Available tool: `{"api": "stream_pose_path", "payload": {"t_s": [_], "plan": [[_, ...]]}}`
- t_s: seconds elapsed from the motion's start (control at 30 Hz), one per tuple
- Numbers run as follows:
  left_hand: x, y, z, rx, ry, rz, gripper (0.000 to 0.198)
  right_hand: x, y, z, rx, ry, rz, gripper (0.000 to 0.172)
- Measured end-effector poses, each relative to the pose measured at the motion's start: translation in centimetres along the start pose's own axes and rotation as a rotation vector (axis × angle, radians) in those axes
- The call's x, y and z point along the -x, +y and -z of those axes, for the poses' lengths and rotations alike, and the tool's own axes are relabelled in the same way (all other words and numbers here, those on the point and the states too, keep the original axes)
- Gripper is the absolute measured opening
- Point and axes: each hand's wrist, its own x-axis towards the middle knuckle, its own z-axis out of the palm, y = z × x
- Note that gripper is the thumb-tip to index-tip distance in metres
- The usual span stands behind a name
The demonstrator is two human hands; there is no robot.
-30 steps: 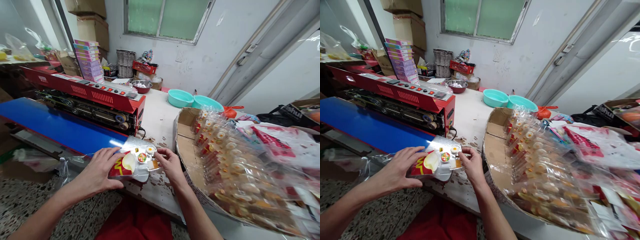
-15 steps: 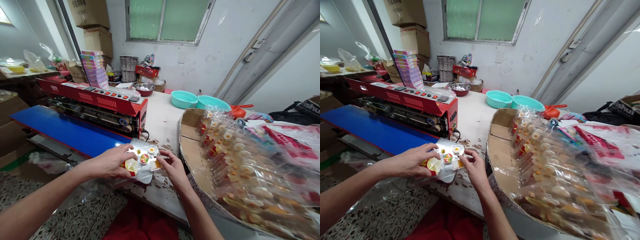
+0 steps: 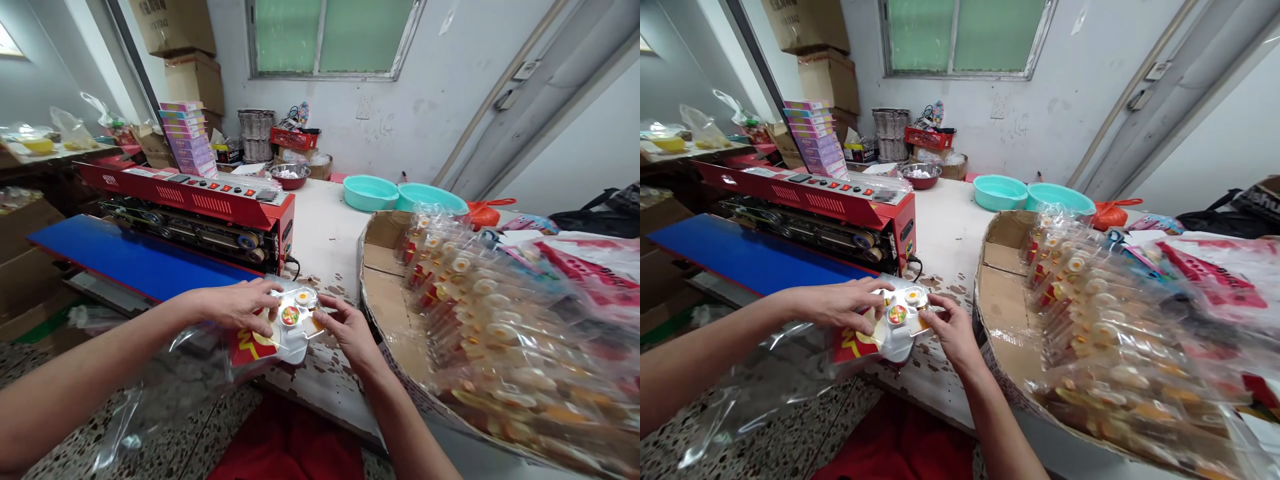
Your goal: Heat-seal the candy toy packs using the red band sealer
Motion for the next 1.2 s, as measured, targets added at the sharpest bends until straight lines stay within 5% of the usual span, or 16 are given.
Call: {"api": "stream_pose_path", "payload": {"t_s": [0.27, 0.5, 0.77, 1.2], "plan": [[-0.5, -0.4, -0.5, 0.012, -0.005, -0.172, 0.028, -0.2, -0.2, 0.1, -0.062, 0.043, 0.003, 0.063], [-1.1, -0.2, -1.4, -0.156, 0.133, 0.000, 0.044, -0.5, -0.2, 0.1, -0.065, 0.048, 0.013, 0.064], [-0.8, -0.6, -0.5, 0.091, 0.041, -0.153, 0.017, -0.9, 0.1, -0.1, -0.075, 0.017, 0.029, 0.057], [-3.0, 1.6, -1.1, 0.174, 0.337, -0.178, 0.019, -0.2, -1.4, -1.1, 0.241, -0.104, 0.250, 0.042]]}}
